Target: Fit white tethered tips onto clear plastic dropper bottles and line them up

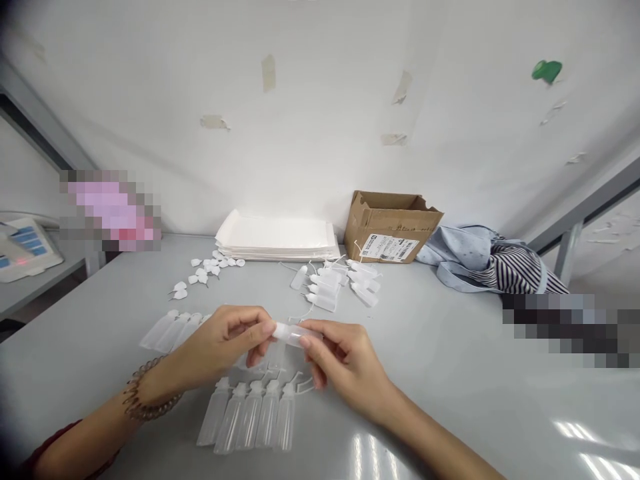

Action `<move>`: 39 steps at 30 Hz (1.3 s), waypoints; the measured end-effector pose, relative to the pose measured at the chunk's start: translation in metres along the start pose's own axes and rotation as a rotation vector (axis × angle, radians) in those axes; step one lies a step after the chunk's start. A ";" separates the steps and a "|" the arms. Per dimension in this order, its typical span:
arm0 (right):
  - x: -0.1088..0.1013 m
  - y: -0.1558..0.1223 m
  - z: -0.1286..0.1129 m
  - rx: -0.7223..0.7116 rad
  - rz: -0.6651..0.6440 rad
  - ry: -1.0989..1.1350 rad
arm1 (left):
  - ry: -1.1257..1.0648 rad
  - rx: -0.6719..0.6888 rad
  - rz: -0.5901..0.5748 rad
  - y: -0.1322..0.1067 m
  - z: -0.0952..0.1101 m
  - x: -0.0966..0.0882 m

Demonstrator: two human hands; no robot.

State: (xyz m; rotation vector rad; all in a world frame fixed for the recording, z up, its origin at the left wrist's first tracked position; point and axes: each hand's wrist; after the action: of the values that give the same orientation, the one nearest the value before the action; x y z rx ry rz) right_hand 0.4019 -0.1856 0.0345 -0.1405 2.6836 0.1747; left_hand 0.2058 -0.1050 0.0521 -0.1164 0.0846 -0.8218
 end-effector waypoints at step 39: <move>-0.001 0.002 -0.002 0.161 -0.115 0.145 | 0.465 0.523 -0.007 0.000 -0.010 0.010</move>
State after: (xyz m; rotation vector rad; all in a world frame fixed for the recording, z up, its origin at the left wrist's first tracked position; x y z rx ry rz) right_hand 0.4018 -0.1843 0.0369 -0.2664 2.8101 -0.0908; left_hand 0.2110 -0.1128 0.0420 0.5698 0.3026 -0.8417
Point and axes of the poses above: each hand's wrist, its own y-axis towards the middle knuckle, its own x-axis out of the palm, z = x × y, and after that the axes turned 12 degrees about -y, right-handed
